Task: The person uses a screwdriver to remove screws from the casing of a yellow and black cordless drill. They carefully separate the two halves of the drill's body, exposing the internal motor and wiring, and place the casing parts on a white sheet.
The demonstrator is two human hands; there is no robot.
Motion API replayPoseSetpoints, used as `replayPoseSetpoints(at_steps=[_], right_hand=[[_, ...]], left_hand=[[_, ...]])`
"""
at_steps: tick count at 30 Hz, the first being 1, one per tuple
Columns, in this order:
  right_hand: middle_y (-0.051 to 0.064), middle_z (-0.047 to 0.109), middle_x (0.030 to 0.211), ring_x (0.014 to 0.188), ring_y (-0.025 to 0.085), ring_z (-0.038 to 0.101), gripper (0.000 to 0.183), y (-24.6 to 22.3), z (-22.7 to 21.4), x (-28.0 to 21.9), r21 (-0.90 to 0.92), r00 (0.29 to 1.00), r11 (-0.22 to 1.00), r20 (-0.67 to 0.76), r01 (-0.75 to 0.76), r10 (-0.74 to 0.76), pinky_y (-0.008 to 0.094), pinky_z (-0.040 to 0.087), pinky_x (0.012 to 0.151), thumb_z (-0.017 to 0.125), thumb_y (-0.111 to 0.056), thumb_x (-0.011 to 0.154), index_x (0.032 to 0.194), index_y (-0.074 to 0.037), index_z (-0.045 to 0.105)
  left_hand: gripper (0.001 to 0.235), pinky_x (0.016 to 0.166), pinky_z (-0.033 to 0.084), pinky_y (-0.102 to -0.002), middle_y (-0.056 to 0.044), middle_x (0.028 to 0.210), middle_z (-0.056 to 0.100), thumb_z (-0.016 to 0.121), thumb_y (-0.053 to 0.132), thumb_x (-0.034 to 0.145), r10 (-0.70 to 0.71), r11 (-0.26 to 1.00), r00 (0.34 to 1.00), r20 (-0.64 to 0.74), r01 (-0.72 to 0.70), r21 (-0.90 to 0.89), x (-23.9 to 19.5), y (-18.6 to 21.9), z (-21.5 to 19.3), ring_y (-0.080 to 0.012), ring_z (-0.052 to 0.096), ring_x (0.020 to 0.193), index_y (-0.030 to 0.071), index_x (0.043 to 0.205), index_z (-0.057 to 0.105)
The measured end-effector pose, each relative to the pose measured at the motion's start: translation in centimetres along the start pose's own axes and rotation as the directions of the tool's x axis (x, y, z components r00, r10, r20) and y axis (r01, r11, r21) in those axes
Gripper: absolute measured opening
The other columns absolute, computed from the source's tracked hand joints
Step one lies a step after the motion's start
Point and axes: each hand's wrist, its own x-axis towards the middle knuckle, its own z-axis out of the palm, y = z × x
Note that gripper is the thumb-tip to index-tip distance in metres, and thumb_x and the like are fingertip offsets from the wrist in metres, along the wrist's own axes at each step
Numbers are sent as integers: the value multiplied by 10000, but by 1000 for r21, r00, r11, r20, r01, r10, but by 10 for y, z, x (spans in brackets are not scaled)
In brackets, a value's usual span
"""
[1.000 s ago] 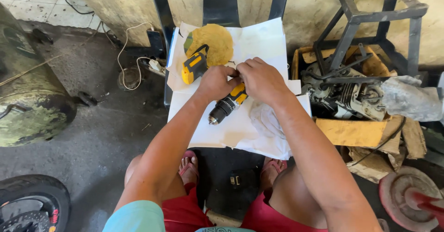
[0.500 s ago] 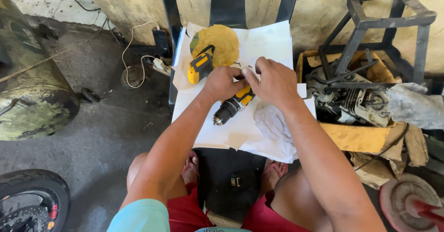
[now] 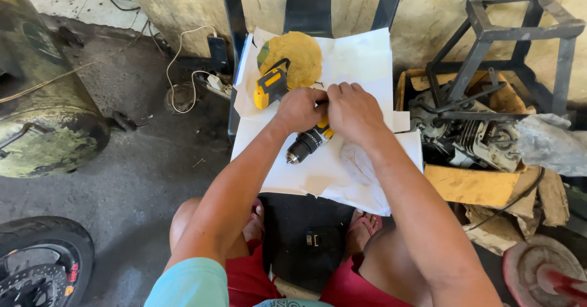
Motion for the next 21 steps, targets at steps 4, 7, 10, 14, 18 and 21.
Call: replayPoseSetpoints(at_steps=[4,7,10,14,18,21], right_hand=[[171,661,962,985,410,651,207,15,-19,-11,23,981,984,-76,179,-176,482,544,772,440,-120,1004,1026,-73,641],[145,679,917,898,396,663,197,5,-36,-18,35,984,992,-132,124,-118,482,526,692,450,-150,1040,953,-100,620],[95,616,658,670,328,670,281,-18,-53,-17,-63,967,988,-225,-140,123,428,493,528,527,-262,1019,799,-111,615],[232,736,832,891,472,733,554,-26,-33,2,86,880,880,144,-466,452,603,567,728,386,-476,1012,884,-61,730],[236,743,854,900,474,734,611,-36,-19,4,153,822,808,156,-568,548,628,557,747,285,-431,1047,946,-35,739],[281,739,999,1048,505,695,560,-38,-16,18,129,777,769,188,-626,601,658,527,832,343,-402,1060,1035,-6,738]], left_hand=[[236,867,581,-504,-80,946,791,696,397,883,44,998,999,-4,-44,-50,-17,31,-29,-397,712,996,281,1065,792],[237,846,590,-476,-65,908,791,691,428,895,22,999,1000,-8,-23,-38,-15,36,-29,-365,728,970,281,1052,791],[230,850,592,-449,-20,918,794,693,479,881,-22,1000,1000,-6,22,-11,-11,30,-21,-328,731,974,338,1032,794],[201,903,595,-420,52,985,781,683,465,838,-69,996,997,-26,70,62,-6,18,-7,-277,713,1046,407,1008,772],[187,939,586,-391,67,1135,755,723,403,849,50,998,991,-121,-45,49,0,-7,16,-257,700,1121,336,1014,778],[223,966,574,-399,22,1200,733,671,390,853,87,994,991,-98,-80,76,-6,10,-5,-290,668,1185,285,1018,778]])
